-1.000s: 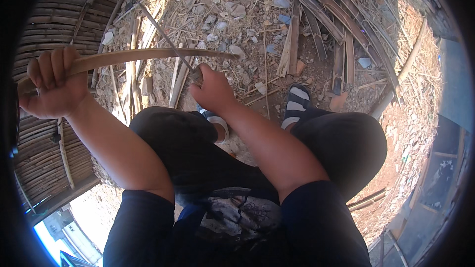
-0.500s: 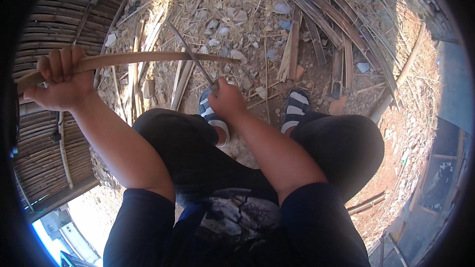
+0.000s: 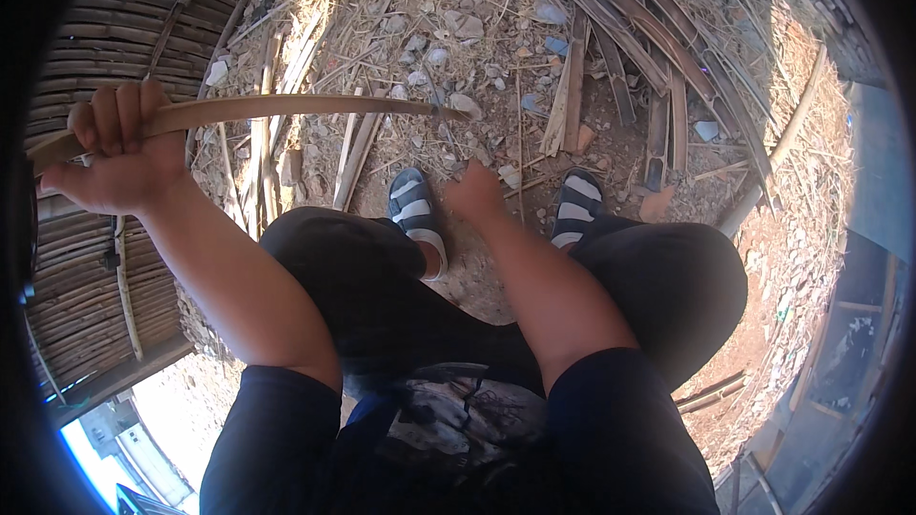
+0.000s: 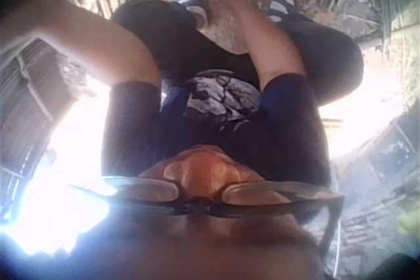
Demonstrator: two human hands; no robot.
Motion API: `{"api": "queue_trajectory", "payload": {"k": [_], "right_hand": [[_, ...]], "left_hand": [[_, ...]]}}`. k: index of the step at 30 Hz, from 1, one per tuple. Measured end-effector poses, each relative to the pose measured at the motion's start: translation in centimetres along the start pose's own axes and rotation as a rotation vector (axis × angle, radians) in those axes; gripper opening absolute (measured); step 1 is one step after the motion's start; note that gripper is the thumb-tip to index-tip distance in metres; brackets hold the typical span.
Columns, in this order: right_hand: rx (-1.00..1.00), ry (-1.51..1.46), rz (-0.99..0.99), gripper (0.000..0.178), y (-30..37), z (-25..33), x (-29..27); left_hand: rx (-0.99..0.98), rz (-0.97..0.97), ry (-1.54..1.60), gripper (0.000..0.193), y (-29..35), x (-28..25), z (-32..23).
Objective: The person shaves a thin strip of wood using a machete, carefully smoothing the surface while holding the wood with one hand.
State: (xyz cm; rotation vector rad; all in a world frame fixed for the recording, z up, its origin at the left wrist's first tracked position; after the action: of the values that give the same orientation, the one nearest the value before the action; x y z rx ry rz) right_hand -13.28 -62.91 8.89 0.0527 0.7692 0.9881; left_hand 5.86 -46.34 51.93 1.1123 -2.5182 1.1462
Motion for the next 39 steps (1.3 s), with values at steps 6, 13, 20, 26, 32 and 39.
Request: {"api": "queue_trajectory", "payload": {"k": [6,13,20,26,32,39], "right_hand": [[-0.166,-0.168,-0.019,0.036,1.4,7.5,-1.8],[-0.322,-0.273,0.056,0.037,3.3,10.4,-0.9],[-0.019,-0.052,-0.019,0.037,0.6,1.4,0.3],[-0.367,-0.261,0.015,0.04,3.4,10.8,-1.5],[-0.176,-0.081,0.014,0.036,1.7,5.6,0.3],[-0.062,-0.048,-0.007,0.035,0.6,2.6,0.0]], "left_hand": [[-0.009,0.009,0.009,0.072,-0.5,0.6,0.5],[0.191,-0.479,-0.456,0.068,0.9,-0.9,-1.4],[0.264,-0.641,-0.577,0.067,1.6,-1.0,-1.9],[0.307,-0.717,-0.653,0.066,2.3,-0.9,-2.2],[0.347,-0.847,-0.7,0.063,3.2,-0.4,-2.6],[0.333,-0.83,-0.674,0.062,2.9,-0.9,-2.2]]}}
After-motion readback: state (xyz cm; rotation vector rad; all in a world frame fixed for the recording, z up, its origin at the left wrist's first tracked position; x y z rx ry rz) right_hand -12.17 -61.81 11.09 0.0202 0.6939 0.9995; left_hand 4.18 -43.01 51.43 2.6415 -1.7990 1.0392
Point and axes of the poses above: each hand's wrist, its own y-axis away from the middle knuckle, its own x-axis out of the palm, z = x × y, the point moved 9 cm from there along -y, towards the middle knuckle, and after that the axes turned 3 degrees about x, right-handed, at the moved point
